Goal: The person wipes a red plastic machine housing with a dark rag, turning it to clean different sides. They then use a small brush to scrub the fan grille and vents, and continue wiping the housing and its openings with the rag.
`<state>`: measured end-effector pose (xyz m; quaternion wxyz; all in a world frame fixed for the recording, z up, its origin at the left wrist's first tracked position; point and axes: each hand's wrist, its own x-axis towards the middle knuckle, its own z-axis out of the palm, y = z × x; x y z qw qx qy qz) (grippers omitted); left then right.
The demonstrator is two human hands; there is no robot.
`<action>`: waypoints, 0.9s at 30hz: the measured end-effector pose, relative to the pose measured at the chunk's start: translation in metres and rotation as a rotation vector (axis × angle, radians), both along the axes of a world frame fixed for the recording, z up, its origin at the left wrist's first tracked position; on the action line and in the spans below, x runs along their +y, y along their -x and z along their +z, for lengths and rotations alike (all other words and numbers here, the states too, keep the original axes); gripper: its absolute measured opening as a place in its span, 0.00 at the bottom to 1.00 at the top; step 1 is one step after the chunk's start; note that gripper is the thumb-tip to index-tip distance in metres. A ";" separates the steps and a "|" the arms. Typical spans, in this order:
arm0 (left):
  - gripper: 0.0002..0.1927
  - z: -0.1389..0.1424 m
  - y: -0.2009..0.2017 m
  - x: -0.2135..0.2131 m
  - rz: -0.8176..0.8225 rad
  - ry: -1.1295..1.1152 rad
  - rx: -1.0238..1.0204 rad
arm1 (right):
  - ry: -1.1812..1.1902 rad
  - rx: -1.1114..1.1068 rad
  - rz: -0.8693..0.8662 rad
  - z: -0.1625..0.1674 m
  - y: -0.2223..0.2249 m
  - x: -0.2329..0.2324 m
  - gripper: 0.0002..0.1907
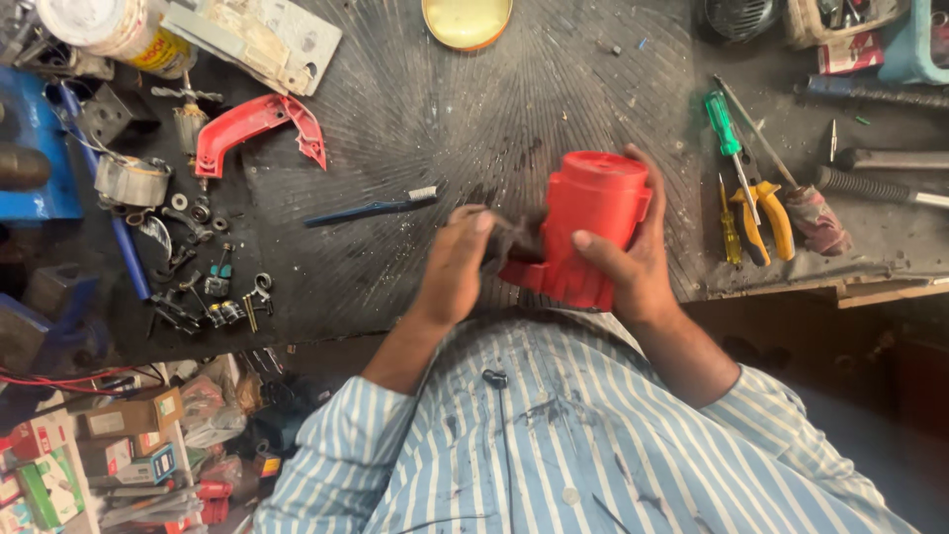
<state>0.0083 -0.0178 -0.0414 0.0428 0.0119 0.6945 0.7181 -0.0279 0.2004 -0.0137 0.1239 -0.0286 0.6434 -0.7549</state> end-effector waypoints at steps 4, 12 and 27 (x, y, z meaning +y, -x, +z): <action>0.16 0.027 -0.009 -0.014 -0.244 -0.182 0.033 | 0.273 -0.280 -0.086 0.009 0.003 0.003 0.54; 0.20 0.004 0.018 -0.010 -0.243 0.803 0.782 | 0.112 -0.120 -0.026 0.006 0.001 -0.004 0.52; 0.20 0.028 0.001 0.042 -0.300 0.789 0.411 | 0.298 -0.160 0.161 0.000 0.011 0.029 0.57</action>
